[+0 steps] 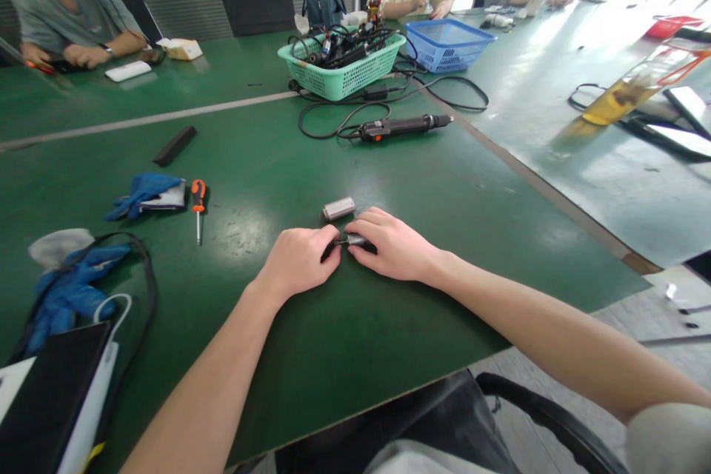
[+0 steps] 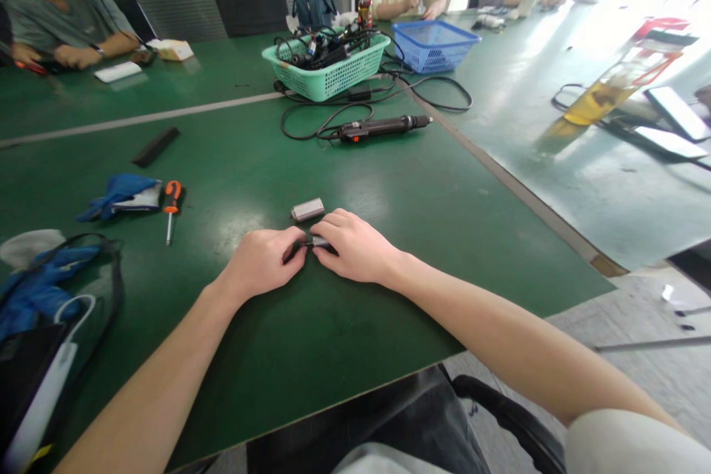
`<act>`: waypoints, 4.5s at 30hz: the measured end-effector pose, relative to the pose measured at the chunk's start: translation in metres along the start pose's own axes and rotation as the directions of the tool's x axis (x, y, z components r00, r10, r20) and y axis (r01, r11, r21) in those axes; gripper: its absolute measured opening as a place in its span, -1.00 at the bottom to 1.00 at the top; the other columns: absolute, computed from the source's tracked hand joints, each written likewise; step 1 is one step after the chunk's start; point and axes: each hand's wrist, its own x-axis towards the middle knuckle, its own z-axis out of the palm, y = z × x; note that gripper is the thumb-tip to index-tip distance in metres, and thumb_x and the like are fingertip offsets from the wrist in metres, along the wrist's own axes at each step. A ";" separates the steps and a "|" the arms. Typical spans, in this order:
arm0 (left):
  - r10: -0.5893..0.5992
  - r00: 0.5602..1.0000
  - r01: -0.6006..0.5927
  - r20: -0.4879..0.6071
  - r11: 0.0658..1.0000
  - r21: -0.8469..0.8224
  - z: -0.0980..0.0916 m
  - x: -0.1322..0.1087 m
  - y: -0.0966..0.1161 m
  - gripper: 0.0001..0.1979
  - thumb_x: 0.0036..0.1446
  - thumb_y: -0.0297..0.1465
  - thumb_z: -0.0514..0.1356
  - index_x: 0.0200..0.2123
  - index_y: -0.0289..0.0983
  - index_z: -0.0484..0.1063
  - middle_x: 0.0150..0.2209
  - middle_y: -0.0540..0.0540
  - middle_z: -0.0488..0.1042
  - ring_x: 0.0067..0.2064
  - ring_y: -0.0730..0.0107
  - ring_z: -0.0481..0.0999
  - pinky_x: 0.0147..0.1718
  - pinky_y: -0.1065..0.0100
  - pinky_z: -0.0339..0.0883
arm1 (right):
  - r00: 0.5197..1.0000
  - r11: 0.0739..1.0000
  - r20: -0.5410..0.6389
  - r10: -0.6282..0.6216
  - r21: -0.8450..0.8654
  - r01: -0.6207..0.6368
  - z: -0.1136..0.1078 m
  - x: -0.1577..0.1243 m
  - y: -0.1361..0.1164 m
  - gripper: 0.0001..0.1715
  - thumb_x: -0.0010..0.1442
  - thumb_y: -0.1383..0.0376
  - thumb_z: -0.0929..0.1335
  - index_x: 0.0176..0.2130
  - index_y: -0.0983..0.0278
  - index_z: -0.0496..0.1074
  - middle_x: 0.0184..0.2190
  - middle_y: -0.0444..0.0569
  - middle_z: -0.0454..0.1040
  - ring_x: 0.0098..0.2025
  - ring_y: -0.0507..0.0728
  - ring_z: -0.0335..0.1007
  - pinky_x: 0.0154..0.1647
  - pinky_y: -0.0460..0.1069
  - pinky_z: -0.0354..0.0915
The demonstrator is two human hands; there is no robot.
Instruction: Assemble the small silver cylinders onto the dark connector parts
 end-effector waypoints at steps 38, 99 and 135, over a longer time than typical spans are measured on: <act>-0.077 0.997 0.077 0.018 0.997 0.011 -0.010 -0.005 0.011 -0.64 0.35 -0.12 0.00 -0.18 -0.20 0.48 -0.34 -0.05 0.60 -0.40 0.30 0.54 -0.42 0.34 0.23 | 0.987 0.907 0.121 0.102 -0.420 -0.042 -0.069 -0.045 0.082 -0.47 0.27 0.50 0.25 0.19 0.26 0.38 0.05 0.15 0.48 0.05 0.25 0.38 0.07 0.13 0.33; -0.054 0.999 0.054 0.000 0.999 0.010 -0.008 -0.004 -0.001 -0.80 0.26 -0.27 0.06 -0.22 -0.21 0.42 -0.37 -0.07 0.56 -0.43 0.32 0.49 -0.43 0.32 0.19 | 0.998 0.997 0.033 -0.047 -0.059 0.049 0.000 0.003 -0.002 -0.63 0.34 0.28 0.30 0.12 0.31 0.36 -0.07 0.13 0.46 0.00 0.26 0.35 0.09 0.18 0.33; -0.030 0.999 0.030 -0.014 0.999 -0.012 -0.005 -0.005 -0.002 -0.82 0.28 -0.28 0.06 -0.24 -0.22 0.40 -0.40 -0.04 0.54 -0.47 0.36 0.45 -0.45 0.33 0.15 | 0.998 0.997 0.018 -0.054 -0.059 0.055 0.004 0.004 -0.003 -0.66 0.36 0.22 0.30 0.08 0.30 0.40 -0.13 0.10 0.50 -0.06 0.24 0.37 0.03 0.16 0.33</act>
